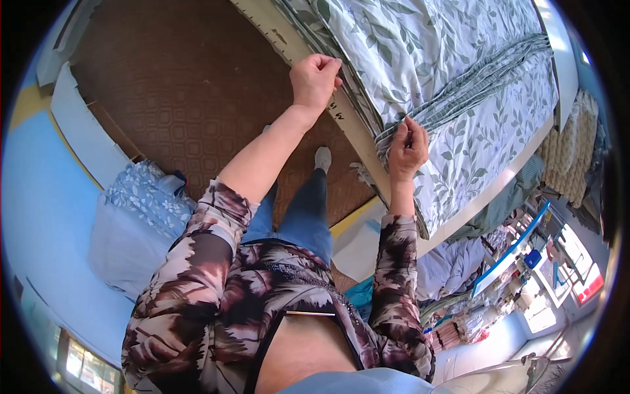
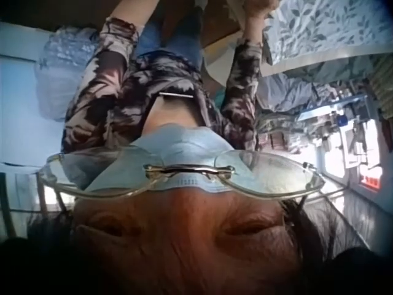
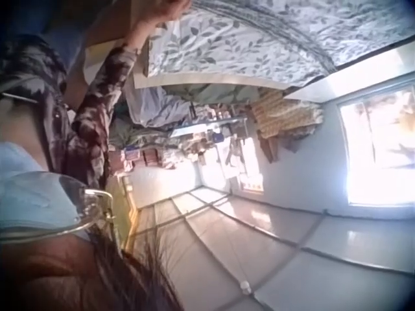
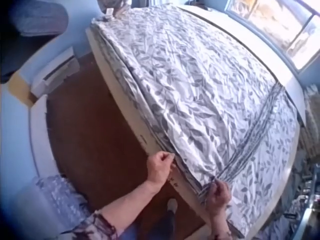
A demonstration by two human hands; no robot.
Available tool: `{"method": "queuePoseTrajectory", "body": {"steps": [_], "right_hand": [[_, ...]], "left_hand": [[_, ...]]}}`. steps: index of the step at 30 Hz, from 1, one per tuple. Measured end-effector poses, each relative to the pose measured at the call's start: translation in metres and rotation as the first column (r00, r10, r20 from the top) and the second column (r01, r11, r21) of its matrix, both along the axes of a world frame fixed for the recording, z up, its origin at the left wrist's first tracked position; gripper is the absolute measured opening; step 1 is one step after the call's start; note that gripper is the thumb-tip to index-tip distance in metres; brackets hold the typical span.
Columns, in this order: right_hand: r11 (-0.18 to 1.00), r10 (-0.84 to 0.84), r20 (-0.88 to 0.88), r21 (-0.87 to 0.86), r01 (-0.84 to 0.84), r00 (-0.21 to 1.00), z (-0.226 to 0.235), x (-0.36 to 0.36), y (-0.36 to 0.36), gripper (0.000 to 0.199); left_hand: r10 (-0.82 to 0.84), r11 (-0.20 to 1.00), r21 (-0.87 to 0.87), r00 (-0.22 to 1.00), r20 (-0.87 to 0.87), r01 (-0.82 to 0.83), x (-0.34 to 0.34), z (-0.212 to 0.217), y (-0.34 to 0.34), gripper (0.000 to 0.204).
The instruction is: Straightening and aligning a floral patterned duvet cover or large pillowcase on a workbench.
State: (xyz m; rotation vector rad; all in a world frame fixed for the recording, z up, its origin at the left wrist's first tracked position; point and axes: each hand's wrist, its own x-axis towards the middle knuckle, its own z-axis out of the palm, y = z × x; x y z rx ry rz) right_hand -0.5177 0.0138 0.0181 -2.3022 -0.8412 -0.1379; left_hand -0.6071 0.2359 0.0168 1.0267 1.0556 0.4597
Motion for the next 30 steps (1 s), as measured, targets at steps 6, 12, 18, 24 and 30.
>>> {"method": "queuePoseTrajectory", "body": {"steps": [6,12,18,24,30], "right_hand": [[0.988,-0.153,-0.252,-0.03,0.15,0.955,0.018,-0.011,0.009,0.024],[0.989,0.015,-0.563,0.13,0.071,0.826,0.048,-0.022,0.053,0.024],[0.994,0.097,-0.414,0.093,-0.065,0.905,0.034,-0.011,0.073,0.024],[0.992,0.088,-0.563,0.121,-0.024,0.821,0.032,-0.005,0.079,0.026],[0.983,0.177,-0.512,0.13,-0.128,0.841,0.041,0.004,0.085,0.03]], "left_hand": [[0.066,0.993,-0.098,0.995,0.071,-0.059,-0.009,-0.01,0.003,0.012],[0.126,0.992,-0.023,0.992,-0.014,-0.126,-0.022,-0.002,0.01,0.012],[-0.168,0.778,0.598,0.981,-0.098,0.193,-0.017,0.018,-0.008,0.011],[-0.205,0.876,0.413,0.968,-0.147,0.248,0.003,0.01,-0.013,0.011],[-0.147,0.985,0.083,0.986,-0.075,0.153,0.002,0.014,-0.007,0.009]]}}
